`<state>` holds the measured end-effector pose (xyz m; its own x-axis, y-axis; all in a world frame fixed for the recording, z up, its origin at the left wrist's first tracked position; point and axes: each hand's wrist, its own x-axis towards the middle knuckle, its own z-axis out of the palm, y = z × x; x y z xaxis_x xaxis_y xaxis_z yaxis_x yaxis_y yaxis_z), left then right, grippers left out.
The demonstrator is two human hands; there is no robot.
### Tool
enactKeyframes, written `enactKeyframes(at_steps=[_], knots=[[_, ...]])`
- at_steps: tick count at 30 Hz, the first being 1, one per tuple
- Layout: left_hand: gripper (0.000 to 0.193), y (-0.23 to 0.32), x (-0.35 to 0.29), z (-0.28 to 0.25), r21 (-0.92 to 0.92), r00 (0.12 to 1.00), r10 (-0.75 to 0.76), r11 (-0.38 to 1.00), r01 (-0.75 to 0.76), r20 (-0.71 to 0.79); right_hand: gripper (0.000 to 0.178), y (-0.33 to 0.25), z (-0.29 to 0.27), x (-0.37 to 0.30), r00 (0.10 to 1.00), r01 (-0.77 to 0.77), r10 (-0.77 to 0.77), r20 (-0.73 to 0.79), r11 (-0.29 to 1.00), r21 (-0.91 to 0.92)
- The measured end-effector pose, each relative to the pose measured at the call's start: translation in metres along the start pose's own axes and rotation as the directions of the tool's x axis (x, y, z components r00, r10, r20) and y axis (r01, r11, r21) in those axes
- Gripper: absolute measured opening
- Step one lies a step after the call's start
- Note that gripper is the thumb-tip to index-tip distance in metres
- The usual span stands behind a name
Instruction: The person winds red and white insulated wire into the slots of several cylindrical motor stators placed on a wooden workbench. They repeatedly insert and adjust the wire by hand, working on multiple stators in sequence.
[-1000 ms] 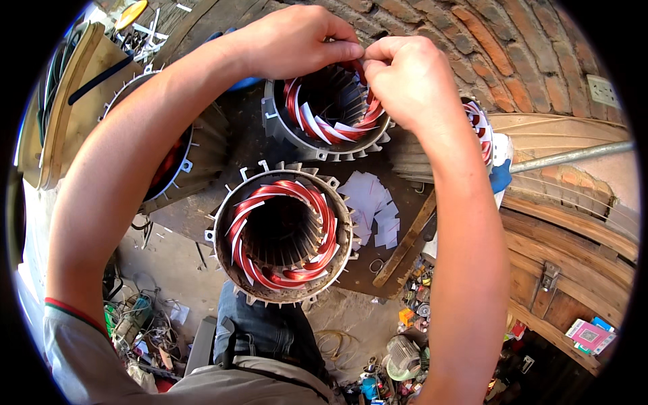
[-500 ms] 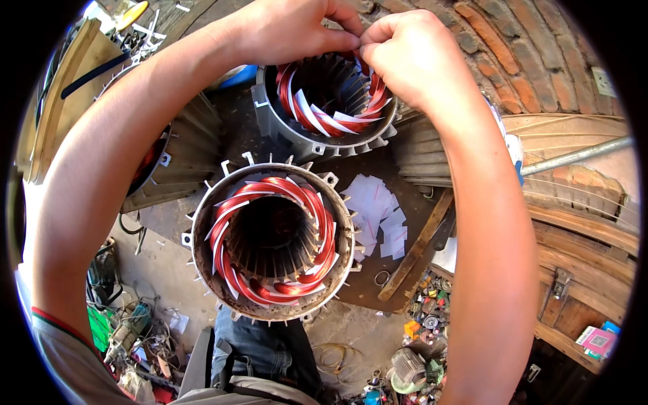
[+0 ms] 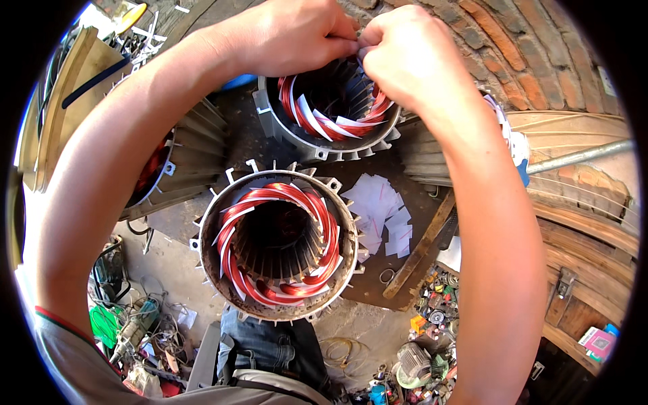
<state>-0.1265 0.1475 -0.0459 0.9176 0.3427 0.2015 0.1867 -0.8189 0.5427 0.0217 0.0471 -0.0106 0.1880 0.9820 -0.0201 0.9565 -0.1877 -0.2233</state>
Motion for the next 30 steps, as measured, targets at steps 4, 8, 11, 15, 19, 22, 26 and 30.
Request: enactKeyframes(at_steps=[4,8,11,15,19,22,26,30], knots=[[0.028,-0.010,0.002,0.004,-0.126,0.998,-0.061,0.990,0.057,-0.034,0.022,0.002,-0.004,-0.008,0.999,-0.025,0.028,-0.029,0.996,0.091],[0.037,0.000,-0.006,-0.013,-0.457,0.941,-0.326,0.853,0.250,-0.094,0.023,0.003,-0.036,-0.062,0.926,-0.077,0.268,-0.264,0.822,0.564],[0.040,-0.014,0.005,0.003,-0.408,0.916,-0.362,0.873,0.268,-0.172,0.019,0.015,-0.023,-0.129,0.893,-0.239,0.443,-0.079,0.616,0.751],[0.045,-0.024,0.007,-0.002,-0.298,0.942,-0.304,0.921,0.253,-0.142,0.022,0.047,0.061,-0.198,0.874,-0.433,0.473,0.108,0.660,0.614],[0.044,-0.023,0.010,0.004,-0.295,0.936,-0.342,0.906,0.303,-0.089,0.032,0.040,0.103,-0.201,0.853,-0.450,0.521,0.002,0.735,0.508],[0.044,-0.027,0.006,0.006,-0.352,0.927,-0.341,0.896,0.271,-0.155,0.049,0.008,0.096,-0.180,0.771,-0.634,0.625,0.126,0.732,0.247],[0.042,-0.017,0.003,-0.002,-0.381,0.916,-0.397,0.856,0.350,-0.051,0.045,-0.005,0.118,-0.178,0.747,-0.652,0.663,0.046,0.717,0.248],[0.042,-0.026,0.005,0.016,-0.426,0.925,-0.348,0.868,0.256,-0.153,0.034,0.004,0.141,-0.190,0.682,-0.677,0.731,-0.004,0.634,0.373]])
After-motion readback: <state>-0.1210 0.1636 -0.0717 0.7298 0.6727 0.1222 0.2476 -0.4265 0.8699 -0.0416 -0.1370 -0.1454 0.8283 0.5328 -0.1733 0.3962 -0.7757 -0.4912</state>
